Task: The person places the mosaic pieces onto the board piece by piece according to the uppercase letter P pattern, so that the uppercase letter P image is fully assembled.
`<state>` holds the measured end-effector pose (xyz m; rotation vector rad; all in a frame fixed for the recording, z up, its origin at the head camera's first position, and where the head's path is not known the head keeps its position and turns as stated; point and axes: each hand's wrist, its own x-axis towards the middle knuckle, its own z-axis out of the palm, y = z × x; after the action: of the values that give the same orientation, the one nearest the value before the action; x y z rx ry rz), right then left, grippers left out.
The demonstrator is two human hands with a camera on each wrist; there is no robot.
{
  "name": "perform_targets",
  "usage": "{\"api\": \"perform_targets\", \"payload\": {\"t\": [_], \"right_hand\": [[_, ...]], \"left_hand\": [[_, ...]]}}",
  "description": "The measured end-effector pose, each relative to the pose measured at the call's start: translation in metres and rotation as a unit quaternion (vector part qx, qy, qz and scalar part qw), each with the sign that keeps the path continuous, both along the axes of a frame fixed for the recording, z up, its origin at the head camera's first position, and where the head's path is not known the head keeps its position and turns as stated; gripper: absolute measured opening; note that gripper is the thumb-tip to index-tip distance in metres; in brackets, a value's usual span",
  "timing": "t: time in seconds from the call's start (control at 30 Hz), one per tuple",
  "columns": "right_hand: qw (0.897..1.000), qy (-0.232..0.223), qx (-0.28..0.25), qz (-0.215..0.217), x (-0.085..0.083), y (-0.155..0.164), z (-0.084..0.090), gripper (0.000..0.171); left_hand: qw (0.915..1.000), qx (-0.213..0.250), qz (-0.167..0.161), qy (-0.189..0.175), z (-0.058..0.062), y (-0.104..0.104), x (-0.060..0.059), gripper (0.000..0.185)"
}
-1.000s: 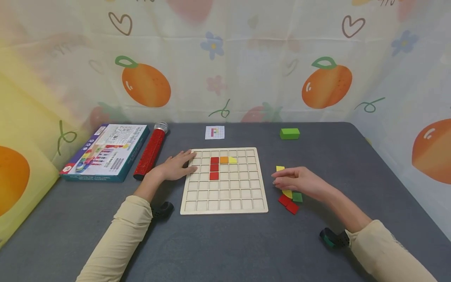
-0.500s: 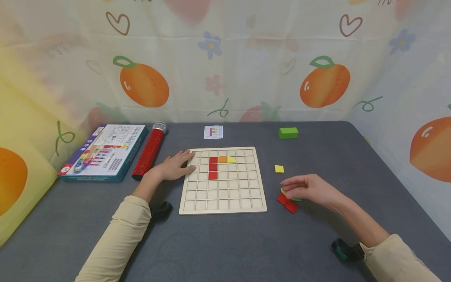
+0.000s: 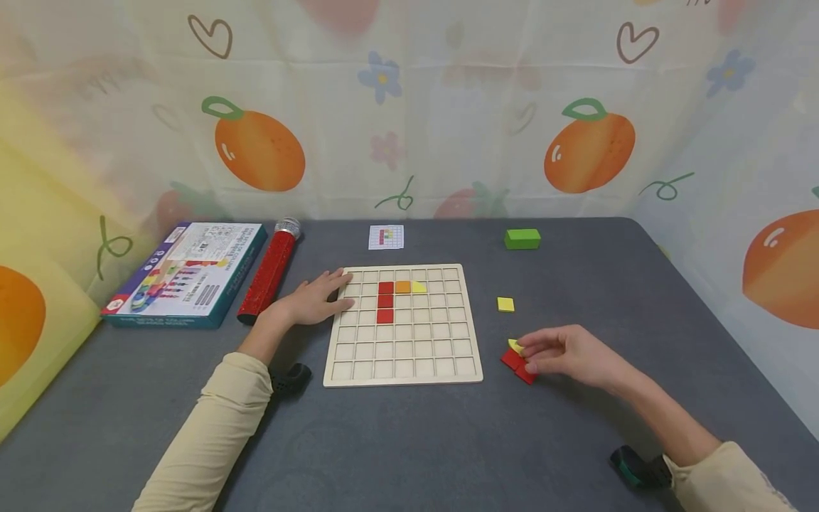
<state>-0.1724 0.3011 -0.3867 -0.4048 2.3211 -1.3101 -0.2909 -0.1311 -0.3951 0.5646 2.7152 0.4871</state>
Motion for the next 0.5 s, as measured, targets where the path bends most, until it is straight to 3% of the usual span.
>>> {"api": "perform_targets", "payload": {"t": [0.5], "right_hand": [[0.994, 0.106, 0.038, 0.011, 0.0094, -0.0060, -0.0057, 0.046]], "left_hand": [[1.0000, -0.002, 0.002, -0.006, 0.0004, 0.0000, -0.0008, 0.066]]}}
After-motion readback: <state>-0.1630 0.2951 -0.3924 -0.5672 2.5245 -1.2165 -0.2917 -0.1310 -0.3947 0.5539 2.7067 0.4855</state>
